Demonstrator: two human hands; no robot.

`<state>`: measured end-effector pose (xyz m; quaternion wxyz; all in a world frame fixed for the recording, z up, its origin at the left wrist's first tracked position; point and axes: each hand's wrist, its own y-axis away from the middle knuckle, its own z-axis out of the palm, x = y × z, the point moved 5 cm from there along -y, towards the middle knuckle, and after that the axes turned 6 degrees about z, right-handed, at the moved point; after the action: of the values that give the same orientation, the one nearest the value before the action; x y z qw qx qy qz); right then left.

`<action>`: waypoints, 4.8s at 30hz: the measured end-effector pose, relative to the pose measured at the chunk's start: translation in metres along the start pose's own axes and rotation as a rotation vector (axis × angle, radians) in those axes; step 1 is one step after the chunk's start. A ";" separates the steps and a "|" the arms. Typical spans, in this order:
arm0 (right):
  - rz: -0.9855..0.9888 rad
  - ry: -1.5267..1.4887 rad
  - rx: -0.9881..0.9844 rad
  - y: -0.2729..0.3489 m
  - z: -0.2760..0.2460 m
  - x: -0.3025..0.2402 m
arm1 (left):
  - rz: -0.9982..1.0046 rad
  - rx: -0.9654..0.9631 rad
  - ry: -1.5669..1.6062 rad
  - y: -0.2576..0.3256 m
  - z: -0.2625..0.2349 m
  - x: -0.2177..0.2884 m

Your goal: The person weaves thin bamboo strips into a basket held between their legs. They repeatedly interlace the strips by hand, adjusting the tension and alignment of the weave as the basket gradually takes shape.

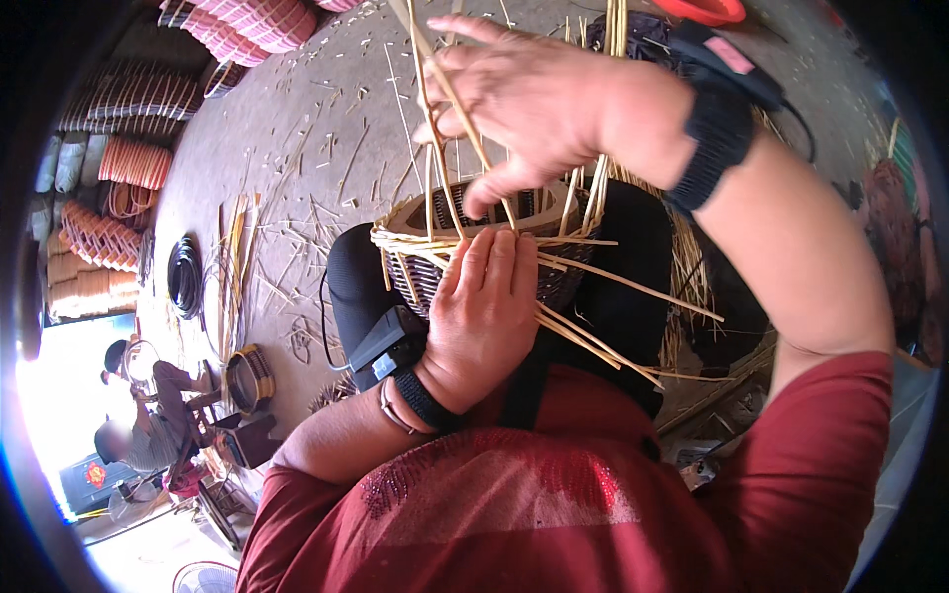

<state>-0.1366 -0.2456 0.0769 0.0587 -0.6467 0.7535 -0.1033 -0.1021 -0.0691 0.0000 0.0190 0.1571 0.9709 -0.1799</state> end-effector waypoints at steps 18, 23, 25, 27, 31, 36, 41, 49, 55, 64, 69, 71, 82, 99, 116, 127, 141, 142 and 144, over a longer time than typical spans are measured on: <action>0.524 -0.334 0.223 0.143 0.048 -0.066 | -0.014 0.018 0.068 -0.001 0.004 0.004; 0.721 -0.548 0.117 0.151 0.061 -0.078 | 0.026 0.031 0.064 -0.006 -0.003 0.000; 0.774 -0.713 0.082 0.152 0.067 -0.077 | 0.054 -0.059 0.142 -0.014 -0.016 -0.009; 0.771 -0.835 0.105 0.152 0.070 -0.075 | 0.114 -0.283 0.317 -0.023 -0.031 -0.023; 0.703 -0.844 0.132 0.149 0.074 -0.070 | 0.180 -0.648 0.511 -0.054 -0.038 -0.060; 0.691 -0.649 0.031 0.146 0.055 -0.068 | 0.275 -0.561 0.414 -0.091 -0.001 -0.062; 0.486 -0.569 0.209 0.136 -0.001 -0.085 | 0.205 -0.636 0.537 -0.099 0.010 -0.070; 0.506 -0.409 -0.227 0.122 -0.011 -0.103 | 0.181 -0.688 0.572 -0.102 0.013 -0.072; 0.707 -0.540 -0.075 0.127 0.029 -0.026 | 0.225 -0.584 0.580 -0.101 0.007 -0.070; 1.072 -1.422 -0.226 0.188 0.096 -0.006 | 0.140 -0.605 0.423 -0.098 0.011 -0.062; 0.977 -1.175 -0.081 0.161 0.065 0.012 | 0.113 -0.568 0.347 -0.092 0.008 -0.053; 0.679 -0.807 0.141 0.134 0.048 0.021 | 0.102 -0.556 0.329 -0.092 0.007 -0.051; 0.781 -1.009 0.348 0.115 0.070 0.013 | 0.007 -0.627 0.263 -0.095 0.020 -0.044; 0.697 -0.768 0.179 0.185 0.112 -0.043 | 0.096 -0.678 0.257 -0.094 0.038 -0.042; 0.646 -0.896 0.294 0.110 0.076 -0.098 | -0.099 -0.483 0.247 -0.024 0.018 -0.086; 0.750 -1.078 0.236 0.008 0.102 -0.145 | -0.065 -0.303 0.850 0.042 0.063 -0.199; 0.630 -0.975 0.297 0.027 0.132 -0.110 | -0.420 -0.013 0.595 0.082 -0.025 -0.185; 0.618 -0.974 0.281 0.028 0.129 -0.110 | -0.284 -0.070 0.509 0.086 -0.032 -0.170; 0.628 -0.990 0.307 0.029 0.124 -0.108 | -0.167 -0.057 0.654 0.083 -0.029 -0.146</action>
<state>-0.1204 -0.1453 -0.0555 0.5228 -0.3485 0.7679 0.1246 0.0629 -0.0287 0.0123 -0.3038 0.1260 0.9397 -0.0936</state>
